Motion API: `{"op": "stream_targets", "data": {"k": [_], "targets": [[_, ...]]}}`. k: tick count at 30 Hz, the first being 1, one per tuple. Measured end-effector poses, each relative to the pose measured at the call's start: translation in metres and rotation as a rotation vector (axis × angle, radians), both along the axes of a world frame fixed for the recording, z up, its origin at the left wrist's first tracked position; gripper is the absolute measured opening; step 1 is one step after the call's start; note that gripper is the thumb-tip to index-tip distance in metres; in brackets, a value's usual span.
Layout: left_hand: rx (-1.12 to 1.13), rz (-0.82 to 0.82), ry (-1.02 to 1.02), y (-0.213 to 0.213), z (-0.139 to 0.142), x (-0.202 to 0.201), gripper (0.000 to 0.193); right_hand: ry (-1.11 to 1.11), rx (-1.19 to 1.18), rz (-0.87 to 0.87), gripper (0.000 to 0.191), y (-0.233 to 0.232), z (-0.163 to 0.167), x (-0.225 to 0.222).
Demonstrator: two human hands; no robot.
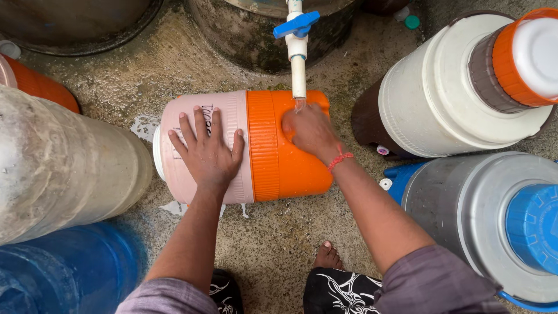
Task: The person washes an orange and pink plastic container by hand under a running tap, scrubbing the exterior and rinsing it thoroughly. They then place the container upright and briefly rinse a small white bowl before setting it aside.
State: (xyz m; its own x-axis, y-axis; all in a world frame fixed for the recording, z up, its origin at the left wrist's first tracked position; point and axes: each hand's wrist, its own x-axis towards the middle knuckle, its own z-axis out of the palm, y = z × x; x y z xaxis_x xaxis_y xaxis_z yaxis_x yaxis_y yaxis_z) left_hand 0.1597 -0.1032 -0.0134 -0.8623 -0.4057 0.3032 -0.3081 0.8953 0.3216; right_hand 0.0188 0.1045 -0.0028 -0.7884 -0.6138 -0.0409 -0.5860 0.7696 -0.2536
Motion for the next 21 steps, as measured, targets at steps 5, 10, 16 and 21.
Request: {"op": "stream_targets", "data": {"k": [5,10,16,21], "targets": [[-0.018,0.000,-0.001,0.000,-0.001,0.005,0.064,-0.323,-0.207,0.232,0.013,0.014,-0.008,-0.014],[0.004,-0.012,0.014,0.000,-0.002,0.006,0.065,-0.568,-0.208,-0.171,0.029,0.038,0.022,-0.027],[0.020,-0.004,0.007,0.002,-0.001,0.007,0.064,-0.823,-0.107,-0.489,0.029,0.023,0.047,-0.030],[0.033,-0.008,-0.035,0.000,-0.002,0.005,0.064,-0.730,-0.084,-0.638,0.023,0.015,0.038,-0.038]]}}
